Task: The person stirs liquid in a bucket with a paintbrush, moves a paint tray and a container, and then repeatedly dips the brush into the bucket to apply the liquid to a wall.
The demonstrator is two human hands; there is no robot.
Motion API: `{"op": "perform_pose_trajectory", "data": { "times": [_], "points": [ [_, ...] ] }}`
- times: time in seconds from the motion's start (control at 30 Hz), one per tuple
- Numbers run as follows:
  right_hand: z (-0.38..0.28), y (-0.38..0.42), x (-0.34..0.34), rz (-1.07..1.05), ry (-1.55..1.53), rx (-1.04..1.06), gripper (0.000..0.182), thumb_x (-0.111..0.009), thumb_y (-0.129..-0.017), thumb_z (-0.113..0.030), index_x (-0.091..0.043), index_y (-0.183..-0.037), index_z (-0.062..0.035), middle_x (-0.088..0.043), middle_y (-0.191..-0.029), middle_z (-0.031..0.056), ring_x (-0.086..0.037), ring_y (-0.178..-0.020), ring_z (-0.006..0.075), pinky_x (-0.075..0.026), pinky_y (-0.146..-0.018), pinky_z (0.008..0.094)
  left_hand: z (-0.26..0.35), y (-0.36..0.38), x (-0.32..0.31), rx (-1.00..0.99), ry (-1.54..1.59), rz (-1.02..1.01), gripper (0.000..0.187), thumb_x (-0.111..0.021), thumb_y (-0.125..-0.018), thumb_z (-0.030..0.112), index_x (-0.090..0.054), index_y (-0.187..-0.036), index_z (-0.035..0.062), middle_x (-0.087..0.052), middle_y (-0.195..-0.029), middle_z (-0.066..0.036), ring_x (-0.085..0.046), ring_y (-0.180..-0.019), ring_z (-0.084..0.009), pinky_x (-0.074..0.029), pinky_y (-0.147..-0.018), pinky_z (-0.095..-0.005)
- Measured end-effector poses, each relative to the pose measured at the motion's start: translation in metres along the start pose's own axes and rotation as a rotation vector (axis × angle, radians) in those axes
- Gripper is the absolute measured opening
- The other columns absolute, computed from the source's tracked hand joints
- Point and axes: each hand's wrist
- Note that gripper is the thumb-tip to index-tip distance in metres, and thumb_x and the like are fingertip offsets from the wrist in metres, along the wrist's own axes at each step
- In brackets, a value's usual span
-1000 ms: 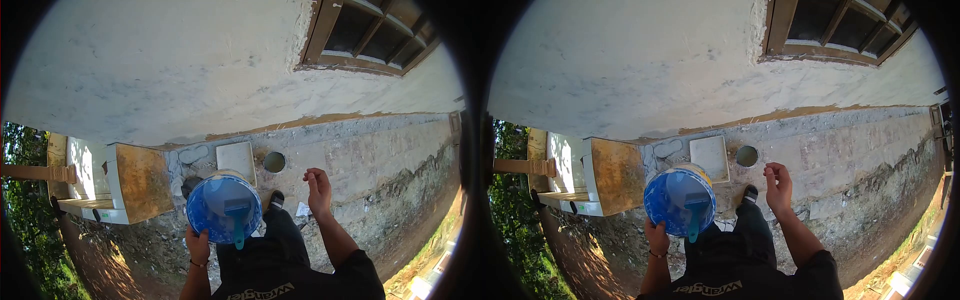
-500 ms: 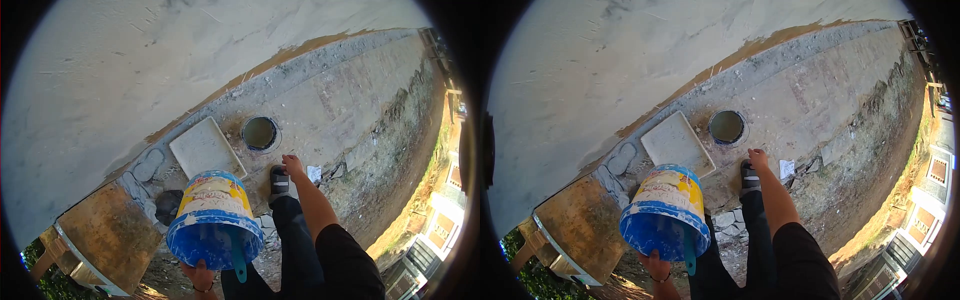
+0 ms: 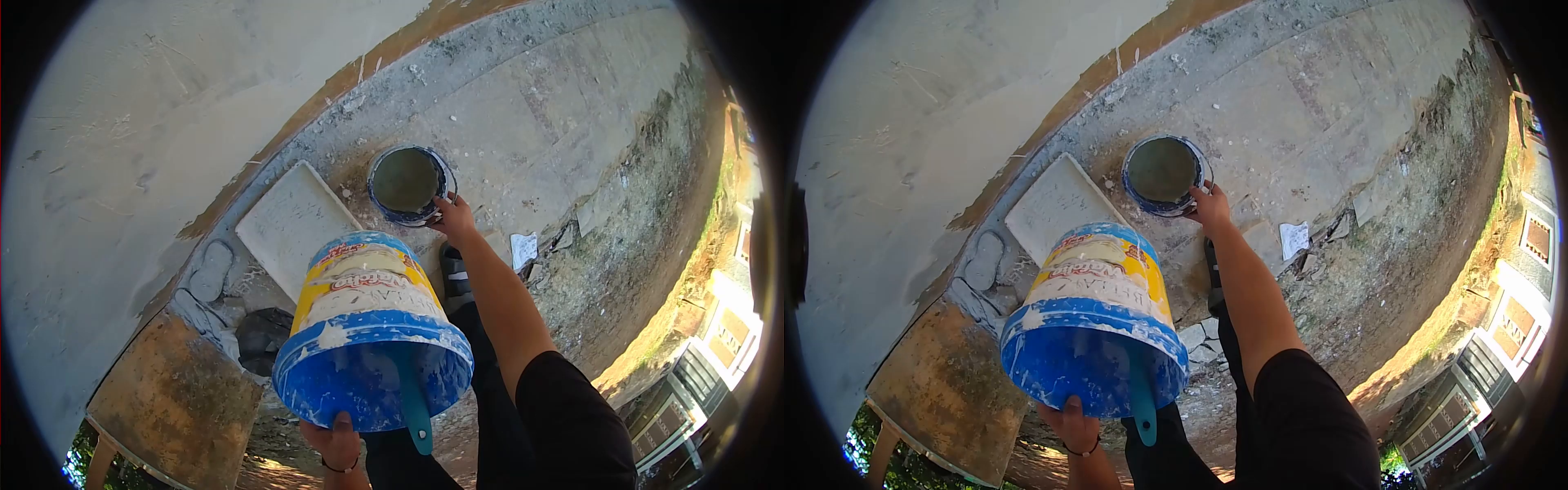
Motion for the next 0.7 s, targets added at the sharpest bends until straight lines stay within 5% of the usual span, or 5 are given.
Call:
{"op": "perform_pose_trajectory", "data": {
  "times": [0.3,0.37,0.7],
  "points": [
    [-0.006,-0.009,0.000,-0.001,0.077,0.018,0.066,-0.061,-0.078,-0.006,-0.032,-0.137,0.0032,-0.062,-0.101,0.0215,-0.068,-0.072,0.0303,-0.060,-0.062,0.0410,0.001,-0.029,-0.047,0.138,0.118,0.022,0.060,-0.066,-0.082,0.023,-0.037,-0.128,-0.0019,-0.052,-0.111,-0.010,-0.053,-0.095,-0.0192,-0.048,-0.075,-0.0350],
    [-0.005,-0.007,-0.003,0.053,0.042,0.067,0.037,-0.062,-0.079,-0.006,-0.053,-0.114,0.0026,-0.066,-0.086,0.0162,-0.067,-0.062,0.0244,-0.058,-0.053,0.0376,0.000,-0.030,-0.052,0.135,0.090,-0.004,0.060,-0.066,-0.081,0.022,-0.038,-0.128,-0.0019,-0.052,-0.110,-0.010,-0.054,-0.094,-0.0193,-0.049,-0.075,-0.0350],
    [-0.006,-0.002,0.077,0.063,-0.156,0.100,0.030,-0.058,-0.080,-0.002,-0.053,-0.109,0.0041,-0.065,-0.081,0.0151,-0.066,-0.063,0.0246,-0.056,-0.048,0.0363,0.019,-0.048,-0.104,0.140,0.109,-0.144,0.058,-0.069,-0.081,0.026,-0.044,-0.124,-0.0037,-0.055,-0.109,-0.009,-0.054,-0.094,-0.0175,-0.046,-0.079,-0.0336]
  ]
}}
Point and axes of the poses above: each hand's wrist, its own y-axis away from the middle knuckle, its own x-axis out of the back of the hand, z = x × y
